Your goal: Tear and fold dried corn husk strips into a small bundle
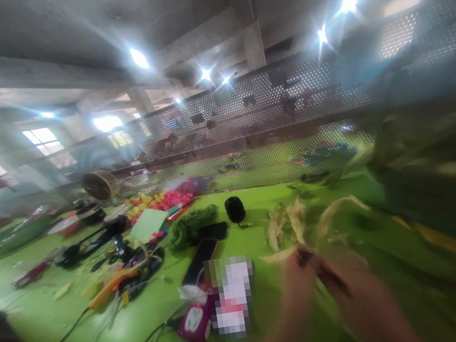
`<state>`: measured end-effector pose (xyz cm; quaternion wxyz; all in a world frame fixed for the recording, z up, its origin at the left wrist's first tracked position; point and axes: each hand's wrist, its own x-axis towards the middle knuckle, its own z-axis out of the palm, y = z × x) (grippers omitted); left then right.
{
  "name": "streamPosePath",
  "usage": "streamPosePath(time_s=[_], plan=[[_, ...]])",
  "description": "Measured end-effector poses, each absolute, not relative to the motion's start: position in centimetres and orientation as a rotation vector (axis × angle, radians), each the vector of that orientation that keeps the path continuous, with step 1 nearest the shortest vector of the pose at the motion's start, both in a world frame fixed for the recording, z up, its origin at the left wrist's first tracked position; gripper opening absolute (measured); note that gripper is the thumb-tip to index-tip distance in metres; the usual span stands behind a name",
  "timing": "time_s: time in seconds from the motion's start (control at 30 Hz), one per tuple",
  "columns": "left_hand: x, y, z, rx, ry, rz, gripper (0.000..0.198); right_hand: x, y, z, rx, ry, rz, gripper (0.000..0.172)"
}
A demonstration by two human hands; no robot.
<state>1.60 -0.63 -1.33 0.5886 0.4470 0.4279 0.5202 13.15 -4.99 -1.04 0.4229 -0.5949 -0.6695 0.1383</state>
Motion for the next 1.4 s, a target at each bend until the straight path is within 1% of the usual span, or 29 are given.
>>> streamPosePath(time_s=[0.13, 0.27, 0.37, 0.47, 0.5, 0.57, 0.67, 0.8, 0.97, 1.17, 1.4], plan=[[1.1, -1.1, -1.1, 1.086, 1.020, 1.243, 0.023, 13.0, -5.2, -1.1, -1.469, -1.812, 0.372, 0.023], [0.6, -0.8, -1.0, 1.103, 1.054, 1.218, 0.029, 13.2, -5.2, -1.0, -1.461, -1.791, 0.455, 0.022], [0.5, -0.3, -1.1, 1.022, 1.041, 1.195, 0.036, 13.8, -4.7, -0.4, -1.477, -1.623, 0.666, 0.023], [0.5, -0.1, -1.2, 0.944, 1.033, 1.145, 0.044, 14.3, -4.0, 0.3, -1.429, -1.370, 0.934, 0.032], [0.4, 0.0, -1.2, 0.934, 1.027, 1.129, 0.045, 14.4, -3.8, 0.4, -1.402, -1.319, 1.002, 0.032], [0.4, -0.1, -1.2, 0.940, 1.014, 1.108, 0.046, 14.4, -3.6, 0.5, -1.362, -1.298, 1.072, 0.028], [0.6, -0.4, -1.4, 0.951, 1.023, 1.121, 0.043, 14.4, -3.4, 0.4, -1.348, -1.384, 1.022, 0.023], [1.1, -0.6, -1.8, 0.910, 1.041, 1.171, 0.042, 14.7, -3.5, -0.1, -1.389, -1.511, 0.887, 0.024], [0.8, -0.3, -1.2, 0.939, 1.102, 1.151, 0.041, 15.0, -3.5, -0.4, -1.444, -1.552, 0.921, 0.026], [0.9, -0.5, -0.4, 1.110, 1.039, 1.128, 0.035, 14.9, -3.5, 1.1, -1.386, -1.438, 0.895, 0.024], [1.4, -1.0, -0.8, 1.341, 0.943, 1.015, 0.036, 14.8, -3.8, 2.4, -1.435, -1.225, 0.848, 0.024]])
